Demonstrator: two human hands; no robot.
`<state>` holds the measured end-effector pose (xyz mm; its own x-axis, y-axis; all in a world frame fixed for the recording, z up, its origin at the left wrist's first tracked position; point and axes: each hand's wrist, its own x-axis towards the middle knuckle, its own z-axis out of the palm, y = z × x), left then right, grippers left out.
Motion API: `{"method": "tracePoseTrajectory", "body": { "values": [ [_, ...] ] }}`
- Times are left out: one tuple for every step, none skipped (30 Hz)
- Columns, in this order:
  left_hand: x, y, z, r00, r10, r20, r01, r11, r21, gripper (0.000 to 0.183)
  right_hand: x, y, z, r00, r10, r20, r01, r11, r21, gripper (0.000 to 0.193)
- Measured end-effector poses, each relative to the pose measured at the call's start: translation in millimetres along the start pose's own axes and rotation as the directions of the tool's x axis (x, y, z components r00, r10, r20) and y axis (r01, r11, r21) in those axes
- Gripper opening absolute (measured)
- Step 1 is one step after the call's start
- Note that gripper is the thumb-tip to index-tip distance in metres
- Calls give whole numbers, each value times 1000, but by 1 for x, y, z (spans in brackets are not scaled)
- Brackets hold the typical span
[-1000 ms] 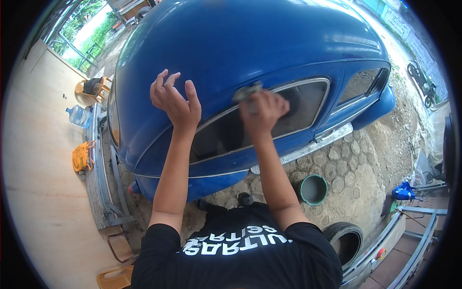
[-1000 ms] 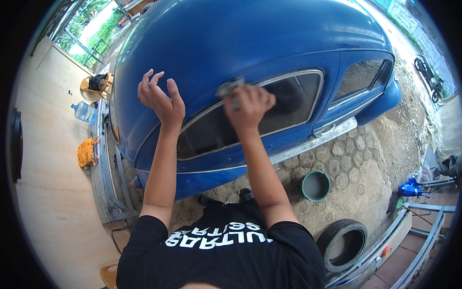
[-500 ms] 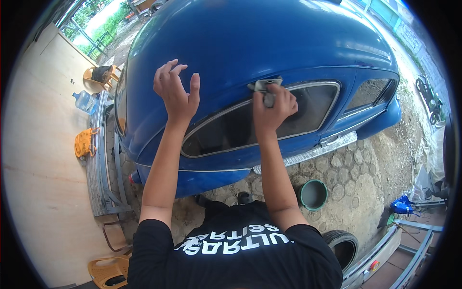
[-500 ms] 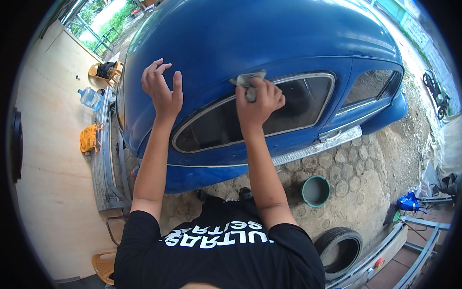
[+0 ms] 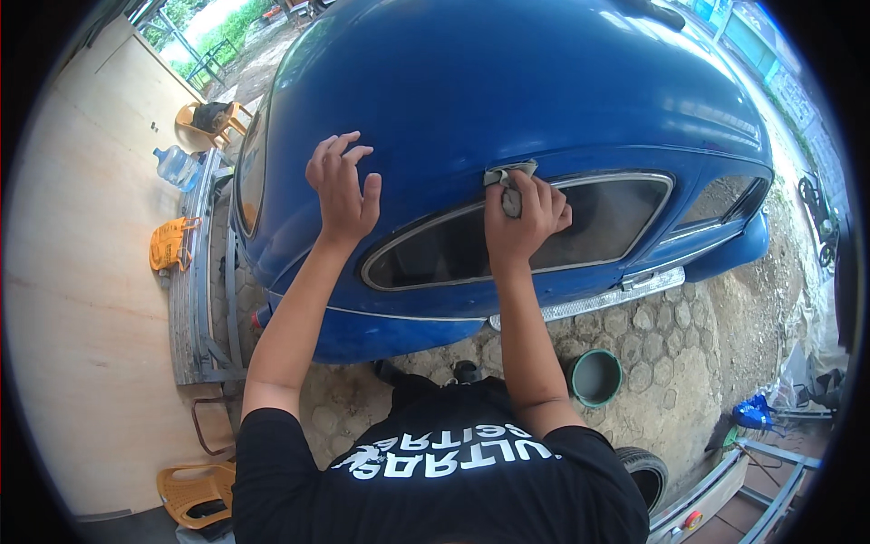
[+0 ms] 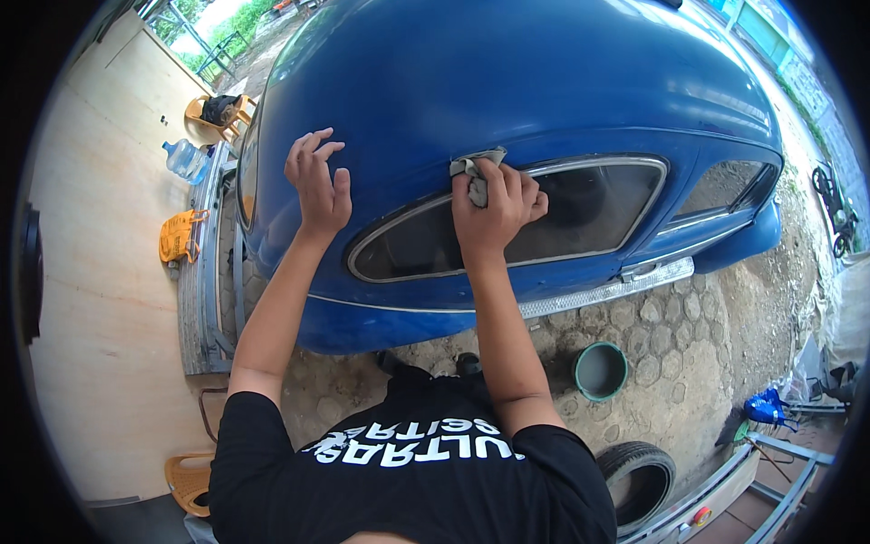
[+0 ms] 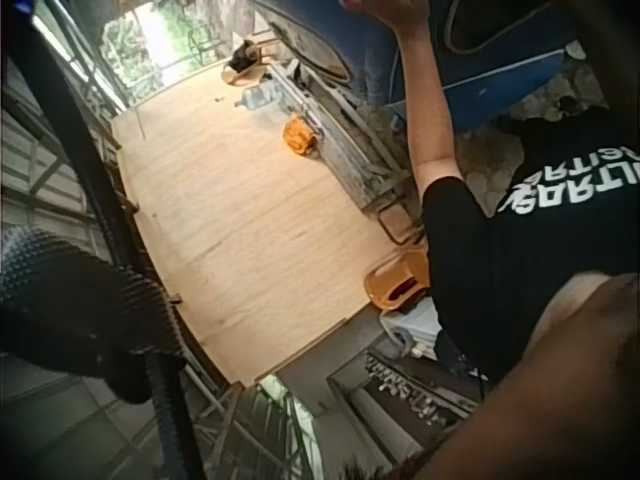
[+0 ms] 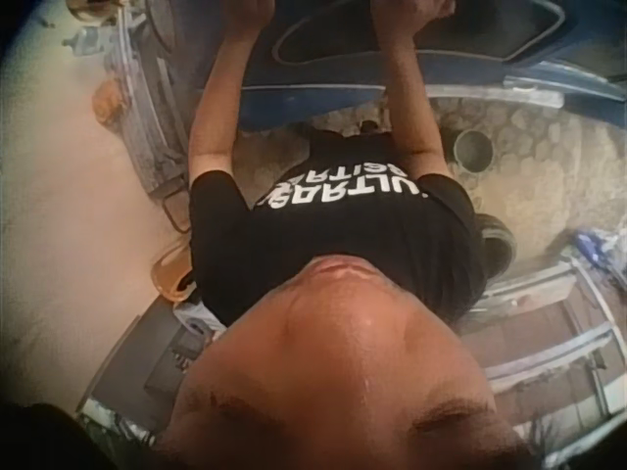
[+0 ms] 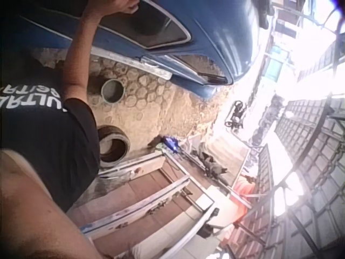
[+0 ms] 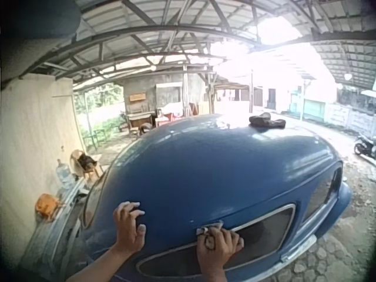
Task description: The person is wet sanding the blue exterior of a vintage car using sandpaper and a bucket of water.
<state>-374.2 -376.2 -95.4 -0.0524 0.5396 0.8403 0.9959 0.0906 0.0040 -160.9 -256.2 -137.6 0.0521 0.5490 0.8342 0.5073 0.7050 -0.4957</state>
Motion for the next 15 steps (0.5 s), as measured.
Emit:
{"method": "tracePoseTrajectory", "body": {
  "values": [
    [-2, -2, 1, 1000, -5, 5, 5, 1000, 0, 44, -3, -4, 4, 998, 30, -48, -28, 999, 29, 28],
    [-2, -4, 4, 997, -51, -50, 48, 997, -67, 45, -9, -10, 7, 994, 60, -96, -54, 997, 60, 28],
    [0, -5, 7, 989, -100, -110, 85, 988, -131, 45, -20, -18, 12, 998, 45, -48, -41, 996, 76, 29],
    [-1, -4, 7, 989, -104, -109, 90, 988, -128, 45, -32, -32, 10, 998, -26, 62, 21, 996, 83, 29],
    [-2, -3, 7, 993, -74, -94, 62, 991, -121, 51, -43, -49, 9, 981, -99, 169, 83, 992, 97, 30],
    [-3, -2, 5, 996, -40, -75, 31, 993, -116, 56, -59, -64, 15, 958, -187, 215, 156, 976, 152, 28],
    [-3, -2, 6, 996, -40, -74, 31, 993, -118, 56, -73, -79, 23, 933, -287, 218, 260, 955, 146, 25],
    [-4, -3, 7, 993, -47, -104, 28, 984, -177, 54, -81, -77, 24, 933, -286, 219, 259, 955, 145, 25],
    [-5, -8, 5, 989, -57, -136, 25, 974, -225, 53, -81, -82, 24, 921, -300, 247, 270, 951, 150, 25],
    [-8, -12, 3, 989, -59, -138, 28, 976, -216, 53, -81, -86, 24, 909, -314, 275, 280, 947, 156, 25],
    [-11, -16, 0, 992, -52, -114, 24, 973, -231, 53, -75, -79, 21, 913, -324, 249, 292, 943, 159, 21],
    [-15, -20, -2, 995, -47, -89, 24, 968, -249, 54, -67, -67, 18, 935, -275, 224, 250, 959, 134, 21],
    [-20, -25, -6, 994, -51, -91, 27, 969, -246, 54, -48, -56, 9, 961, -220, 167, 215, 976, 45, 23],
    [-24, -29, -10, 996, 10, -84, -24, 984, -178, 55, -33, -36, 5, 986, -134, 98, 139, 990, -38, 23],
    [-31, -34, -18, 995, 68, -67, -75, 992, -105, 57, -19, -24, -1, 996, -78, 38, 81, 993, -89, 20]
  ]
}}
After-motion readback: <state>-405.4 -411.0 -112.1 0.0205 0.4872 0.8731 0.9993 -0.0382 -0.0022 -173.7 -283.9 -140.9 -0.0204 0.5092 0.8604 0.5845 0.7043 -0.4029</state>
